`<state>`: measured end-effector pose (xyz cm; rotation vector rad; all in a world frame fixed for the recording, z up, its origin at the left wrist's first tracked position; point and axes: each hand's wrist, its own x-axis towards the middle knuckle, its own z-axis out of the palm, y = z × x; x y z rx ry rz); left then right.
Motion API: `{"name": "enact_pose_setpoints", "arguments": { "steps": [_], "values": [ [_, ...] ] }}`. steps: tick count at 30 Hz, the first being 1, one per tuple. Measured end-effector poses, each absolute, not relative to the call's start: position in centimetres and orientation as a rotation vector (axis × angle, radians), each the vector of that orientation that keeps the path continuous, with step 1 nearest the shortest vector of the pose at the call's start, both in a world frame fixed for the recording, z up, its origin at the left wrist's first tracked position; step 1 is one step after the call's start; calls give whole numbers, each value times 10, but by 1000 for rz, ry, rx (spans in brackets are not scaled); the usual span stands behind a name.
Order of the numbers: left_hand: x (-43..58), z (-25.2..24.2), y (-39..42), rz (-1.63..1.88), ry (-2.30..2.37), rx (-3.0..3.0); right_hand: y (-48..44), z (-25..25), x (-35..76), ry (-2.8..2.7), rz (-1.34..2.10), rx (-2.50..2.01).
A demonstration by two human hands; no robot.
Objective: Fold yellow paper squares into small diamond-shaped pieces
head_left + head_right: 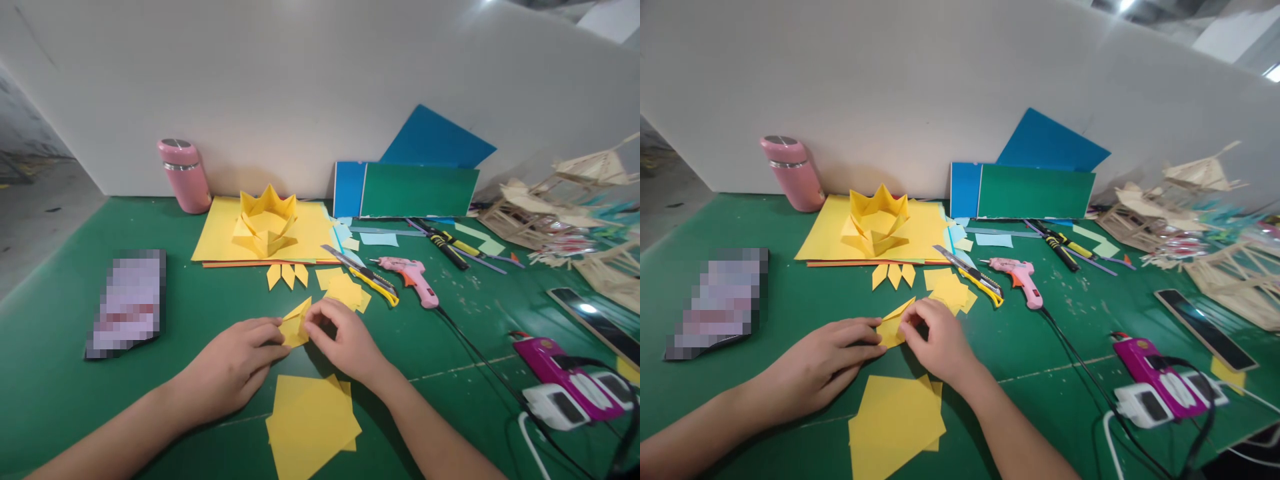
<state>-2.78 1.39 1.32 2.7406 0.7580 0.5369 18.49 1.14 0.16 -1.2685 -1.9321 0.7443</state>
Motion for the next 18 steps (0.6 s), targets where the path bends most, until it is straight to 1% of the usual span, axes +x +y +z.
{"name": "enact_pose_setpoints", "arguments": {
  "steps": [4, 11, 18],
  "values": [
    [-26, 15, 13, 554, 751, 2719, 12, 5, 190, -1956, 716, -1301],
    [-26, 14, 13, 548, 749, 2729, 10, 9, 190, -2100, 774, -1322],
    [-27, 12, 13, 525, 735, 2764, 10, 7, 184, -2160, 642, -1362]
  ]
}}
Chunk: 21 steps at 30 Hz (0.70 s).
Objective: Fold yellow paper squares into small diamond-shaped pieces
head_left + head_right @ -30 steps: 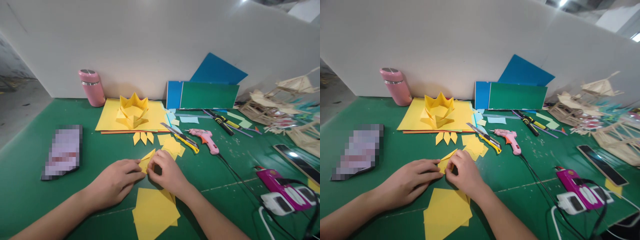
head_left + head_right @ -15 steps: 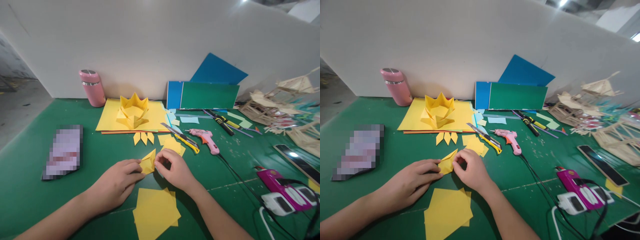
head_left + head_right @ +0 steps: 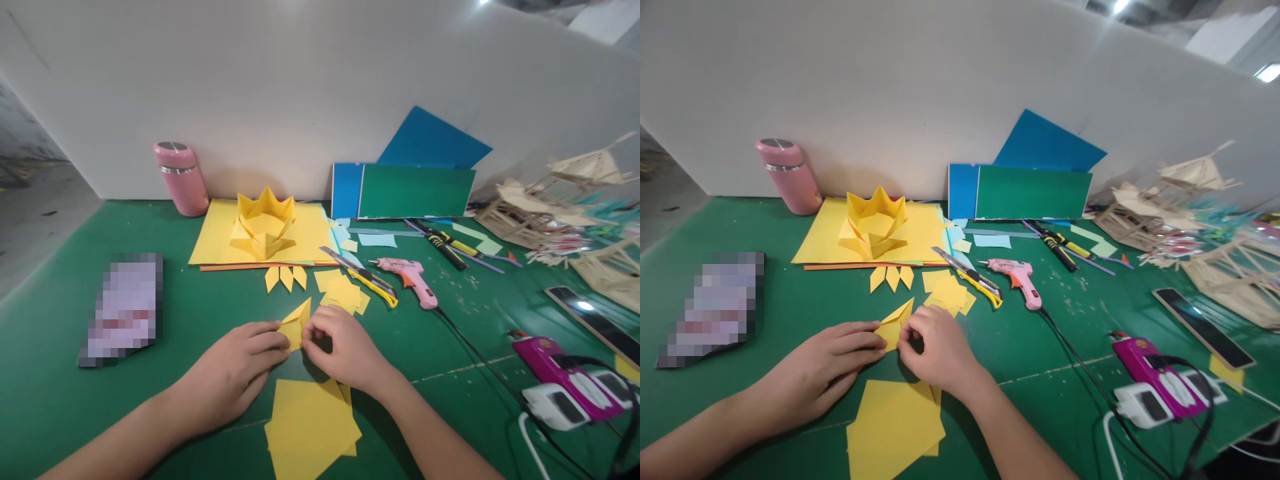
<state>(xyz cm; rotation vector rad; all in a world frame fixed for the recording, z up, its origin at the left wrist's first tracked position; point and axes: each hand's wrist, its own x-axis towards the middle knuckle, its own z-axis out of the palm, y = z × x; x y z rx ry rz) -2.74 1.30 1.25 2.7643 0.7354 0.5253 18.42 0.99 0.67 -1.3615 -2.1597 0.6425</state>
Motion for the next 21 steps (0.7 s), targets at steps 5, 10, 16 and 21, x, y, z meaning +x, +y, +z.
{"name": "enact_pose_setpoints", "arguments": {
  "steps": [5, 10, 16, 21],
  "values": [
    [-26, 15, 14, 528, 727, 2770, 10, 4, 180, -2147, 601, -1407],
    [-28, 13, 14, 542, 734, 2763, 9, 6, 182, -2117, 670, -1412],
    [-28, 13, 15, 513, 732, 2770, 10, 9, 192, -2078, 861, -1341],
    [-27, 14, 16, 490, 733, 2774, 14, 8, 196, -1963, 929, -1273]
  ]
}}
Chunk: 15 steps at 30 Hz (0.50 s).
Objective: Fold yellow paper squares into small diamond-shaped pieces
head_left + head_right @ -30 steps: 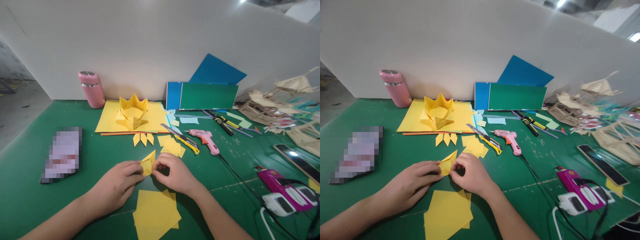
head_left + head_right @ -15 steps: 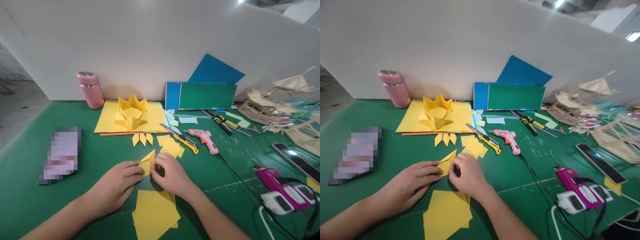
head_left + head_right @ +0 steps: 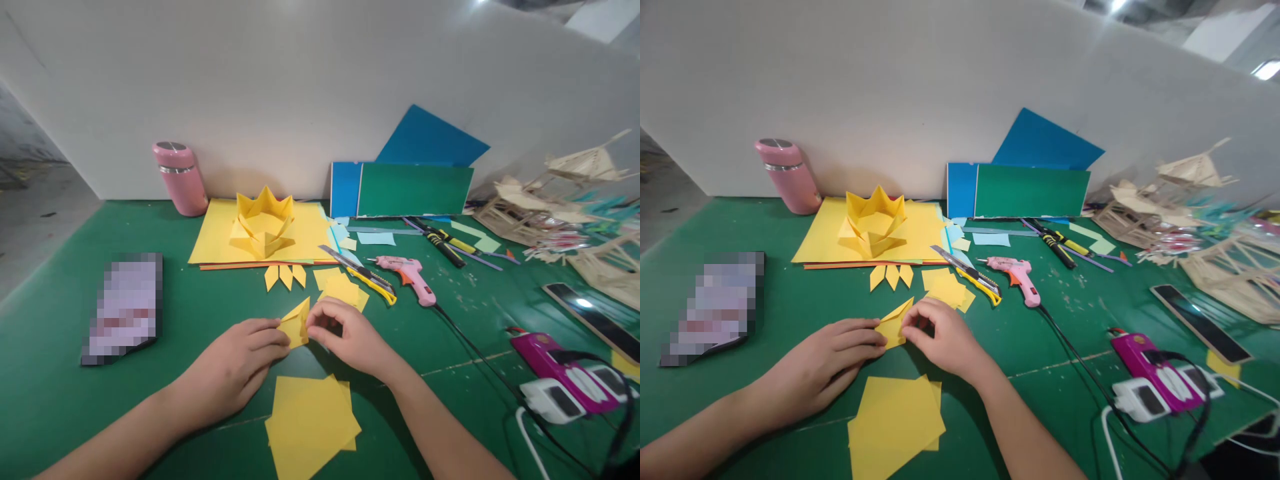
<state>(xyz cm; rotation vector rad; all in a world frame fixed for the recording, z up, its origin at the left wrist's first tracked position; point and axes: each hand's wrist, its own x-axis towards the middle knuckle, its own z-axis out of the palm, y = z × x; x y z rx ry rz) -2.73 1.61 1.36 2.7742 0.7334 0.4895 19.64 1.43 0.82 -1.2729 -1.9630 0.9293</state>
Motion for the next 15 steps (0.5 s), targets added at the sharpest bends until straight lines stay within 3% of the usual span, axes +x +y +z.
{"name": "enact_pose_setpoints", "arguments": {
  "steps": [5, 15],
  "values": [
    [-30, 7, 14, 488, 768, 2797, 15, 5, 193, -2115, 704, -1210],
    [-28, 0, 12, 487, 854, 2846, 13, 9, 192, -2207, 618, -1170]
  ]
}}
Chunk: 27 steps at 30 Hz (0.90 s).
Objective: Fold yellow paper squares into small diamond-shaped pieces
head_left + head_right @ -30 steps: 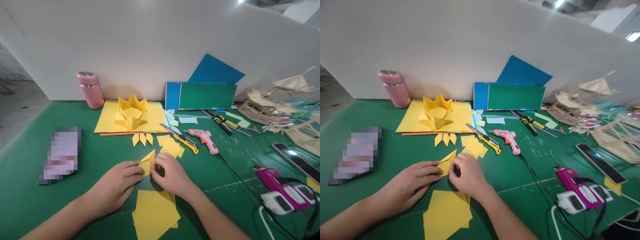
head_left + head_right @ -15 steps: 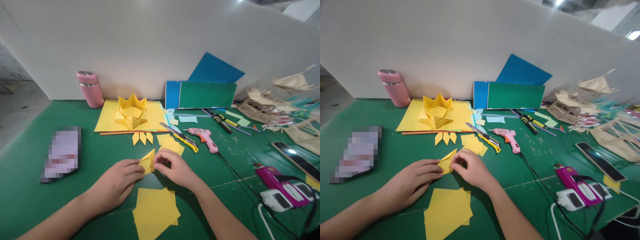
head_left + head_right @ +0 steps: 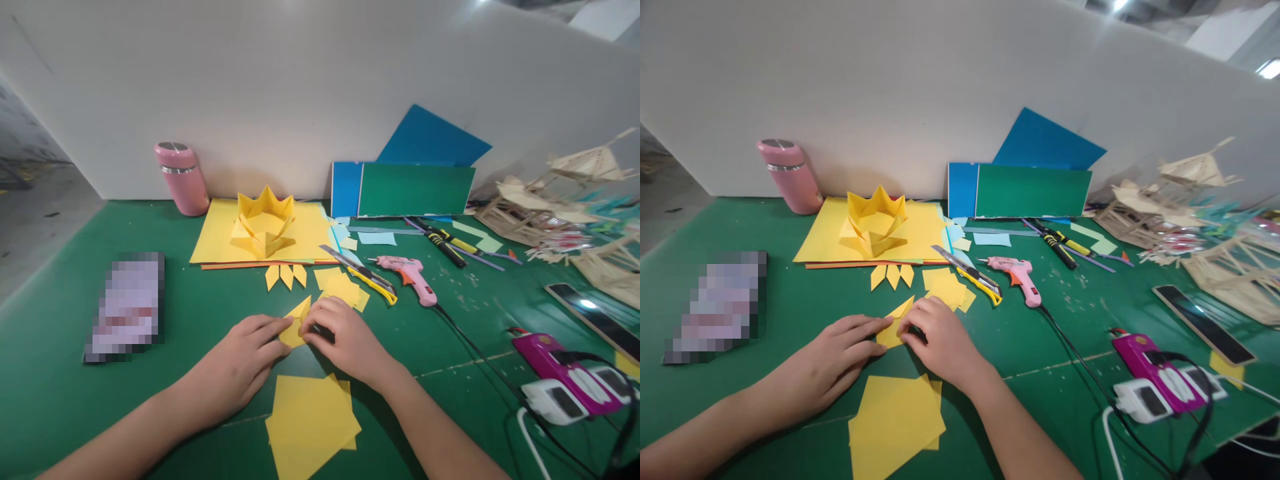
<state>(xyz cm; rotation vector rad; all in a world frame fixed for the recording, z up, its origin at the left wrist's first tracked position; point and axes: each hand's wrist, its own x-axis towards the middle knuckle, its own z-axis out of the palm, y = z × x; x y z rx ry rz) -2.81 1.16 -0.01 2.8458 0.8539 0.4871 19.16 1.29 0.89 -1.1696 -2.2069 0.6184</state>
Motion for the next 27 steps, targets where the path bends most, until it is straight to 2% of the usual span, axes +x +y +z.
{"name": "enact_pose_setpoints", "arguments": {
  "steps": [7, 19, 27],
  "values": [
    [-29, -5, 13, 484, 847, 2824, 14, 9, 197, -2372, 638, -865],
    [-34, 0, 18, 472, 795, 2724, 14, 3, 196, -2510, 245, -845],
    [-20, 7, 15, 568, 808, 2767, 13, 0, 190, -2490, 224, -821]
  ]
}}
